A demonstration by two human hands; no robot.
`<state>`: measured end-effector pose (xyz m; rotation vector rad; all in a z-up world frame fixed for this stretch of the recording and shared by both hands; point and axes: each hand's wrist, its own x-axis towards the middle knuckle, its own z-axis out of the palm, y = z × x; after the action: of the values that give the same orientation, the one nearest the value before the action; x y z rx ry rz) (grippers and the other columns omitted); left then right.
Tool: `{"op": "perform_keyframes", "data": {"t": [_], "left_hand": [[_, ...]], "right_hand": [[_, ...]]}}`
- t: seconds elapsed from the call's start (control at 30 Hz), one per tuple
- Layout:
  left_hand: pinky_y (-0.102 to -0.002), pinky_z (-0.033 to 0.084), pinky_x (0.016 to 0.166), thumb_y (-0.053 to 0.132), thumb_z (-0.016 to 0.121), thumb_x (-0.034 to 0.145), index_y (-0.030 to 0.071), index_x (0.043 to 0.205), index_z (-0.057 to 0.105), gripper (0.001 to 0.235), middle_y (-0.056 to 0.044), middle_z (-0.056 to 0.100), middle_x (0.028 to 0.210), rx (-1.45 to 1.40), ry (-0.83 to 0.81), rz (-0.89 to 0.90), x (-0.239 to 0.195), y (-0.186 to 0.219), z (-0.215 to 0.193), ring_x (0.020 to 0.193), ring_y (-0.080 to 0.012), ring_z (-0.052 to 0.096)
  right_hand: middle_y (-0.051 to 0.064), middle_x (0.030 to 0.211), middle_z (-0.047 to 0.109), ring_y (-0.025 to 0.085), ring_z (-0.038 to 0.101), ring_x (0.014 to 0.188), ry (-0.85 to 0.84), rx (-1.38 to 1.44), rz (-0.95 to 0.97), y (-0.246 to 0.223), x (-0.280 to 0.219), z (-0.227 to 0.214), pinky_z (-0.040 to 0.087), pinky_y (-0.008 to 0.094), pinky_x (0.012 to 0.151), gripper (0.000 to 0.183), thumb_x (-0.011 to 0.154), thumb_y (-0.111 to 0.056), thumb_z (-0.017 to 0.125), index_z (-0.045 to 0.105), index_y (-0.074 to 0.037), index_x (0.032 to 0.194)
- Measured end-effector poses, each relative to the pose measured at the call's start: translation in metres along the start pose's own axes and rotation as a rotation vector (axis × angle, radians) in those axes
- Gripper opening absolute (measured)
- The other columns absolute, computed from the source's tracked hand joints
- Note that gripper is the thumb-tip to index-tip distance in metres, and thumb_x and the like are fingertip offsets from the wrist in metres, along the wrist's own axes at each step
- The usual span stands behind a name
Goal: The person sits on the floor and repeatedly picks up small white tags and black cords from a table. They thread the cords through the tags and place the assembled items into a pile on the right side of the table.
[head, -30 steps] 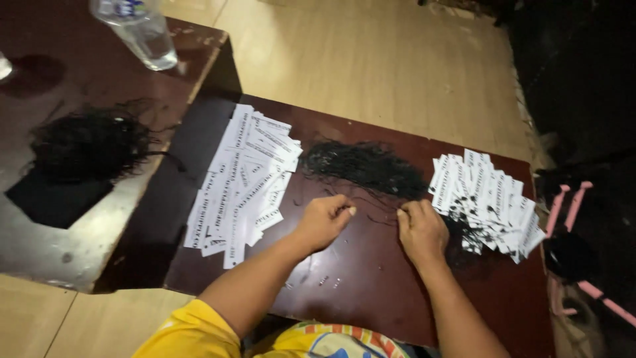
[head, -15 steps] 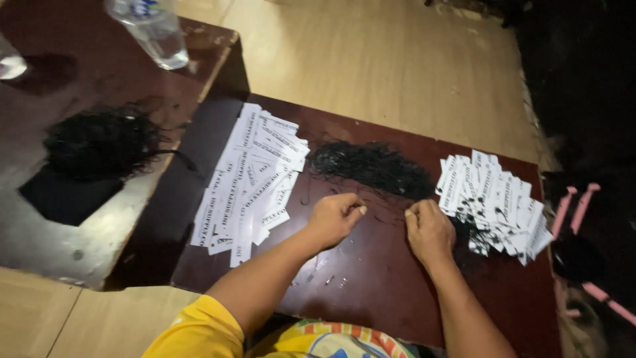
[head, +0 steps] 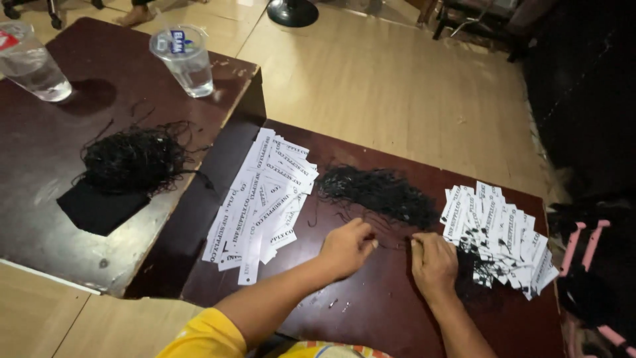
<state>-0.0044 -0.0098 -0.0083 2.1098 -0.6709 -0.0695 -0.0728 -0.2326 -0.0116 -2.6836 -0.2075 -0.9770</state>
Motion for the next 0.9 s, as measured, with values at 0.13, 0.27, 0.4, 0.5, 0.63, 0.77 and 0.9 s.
{"op": "perform_keyframes", "data": {"t": [0.13,0.27,0.4,0.5,0.63,0.77,0.9], "left_hand": [[-0.064,0.047,0.071,0.031,0.064,0.092,0.011,0.111,0.060,0.028,-0.015,0.055,0.107,0.104,-0.145,-0.123,0.008,0.022,-0.004,0.084,-0.0512,0.062],[-0.056,0.051,0.081,0.019,0.063,0.086,0.012,0.131,0.056,0.046,-0.012,0.058,0.128,0.024,-0.139,0.032,0.021,0.037,-0.014,0.100,-0.0431,0.064],[-0.038,0.052,0.096,0.017,0.062,0.087,0.015,0.139,0.059,0.053,-0.009,0.071,0.128,-0.262,-0.150,0.043,0.024,0.029,0.001,0.113,-0.0279,0.069],[-0.033,0.052,0.074,0.029,0.066,0.089,0.027,0.126,0.066,0.036,0.000,0.076,0.095,-0.333,-0.171,-0.124,0.025,0.026,0.002,0.082,-0.0162,0.069],[-0.042,0.059,0.076,0.018,0.072,0.088,0.014,0.102,0.076,0.015,-0.012,0.078,0.087,-0.334,-0.020,0.045,0.029,0.009,-0.006,0.090,-0.0352,0.075],[-0.039,0.059,0.078,0.019,0.074,0.088,0.016,0.094,0.075,0.007,-0.008,0.078,0.088,-0.229,0.044,0.043,0.032,-0.007,-0.006,0.091,-0.0304,0.075],[-0.039,0.059,0.079,0.017,0.075,0.088,0.015,0.094,0.076,0.007,-0.008,0.077,0.086,-0.232,0.120,-0.001,0.037,-0.013,-0.009,0.090,-0.0321,0.075]], "right_hand": [[0.003,0.093,0.069,0.024,0.064,0.085,-0.037,0.121,0.009,-0.012,0.007,-0.009,0.048,0.038,0.080,0.020,0.095,0.001,0.063,0.073,-0.008,0.109],[0.002,0.091,0.067,0.024,0.065,0.082,-0.259,0.207,0.138,-0.022,0.023,-0.017,0.048,0.037,0.078,0.004,0.093,-0.012,0.063,0.066,-0.012,0.094],[0.003,0.093,0.074,0.016,0.069,0.080,-0.274,0.396,0.211,-0.044,0.055,-0.033,0.052,0.029,0.074,0.014,0.095,-0.013,0.065,0.077,-0.009,0.100],[0.006,0.091,0.073,0.016,0.069,0.083,-0.177,0.510,0.217,-0.055,0.062,-0.031,0.051,0.028,0.076,0.012,0.095,-0.008,0.064,0.075,-0.005,0.097],[0.011,0.081,0.073,0.030,0.072,0.076,-0.113,0.533,0.329,-0.041,0.048,-0.017,0.056,0.042,0.072,0.006,0.090,-0.005,0.072,0.076,-0.007,0.094],[0.012,0.081,0.071,0.029,0.070,0.074,-0.039,0.524,0.361,-0.010,0.033,-0.009,0.055,0.041,0.073,0.008,0.092,-0.001,0.069,0.074,-0.004,0.098],[0.010,0.079,0.067,0.018,0.062,0.065,0.152,0.584,0.488,0.002,0.030,-0.012,0.053,0.034,0.067,0.012,0.094,0.007,0.066,0.071,0.001,0.103]]}}
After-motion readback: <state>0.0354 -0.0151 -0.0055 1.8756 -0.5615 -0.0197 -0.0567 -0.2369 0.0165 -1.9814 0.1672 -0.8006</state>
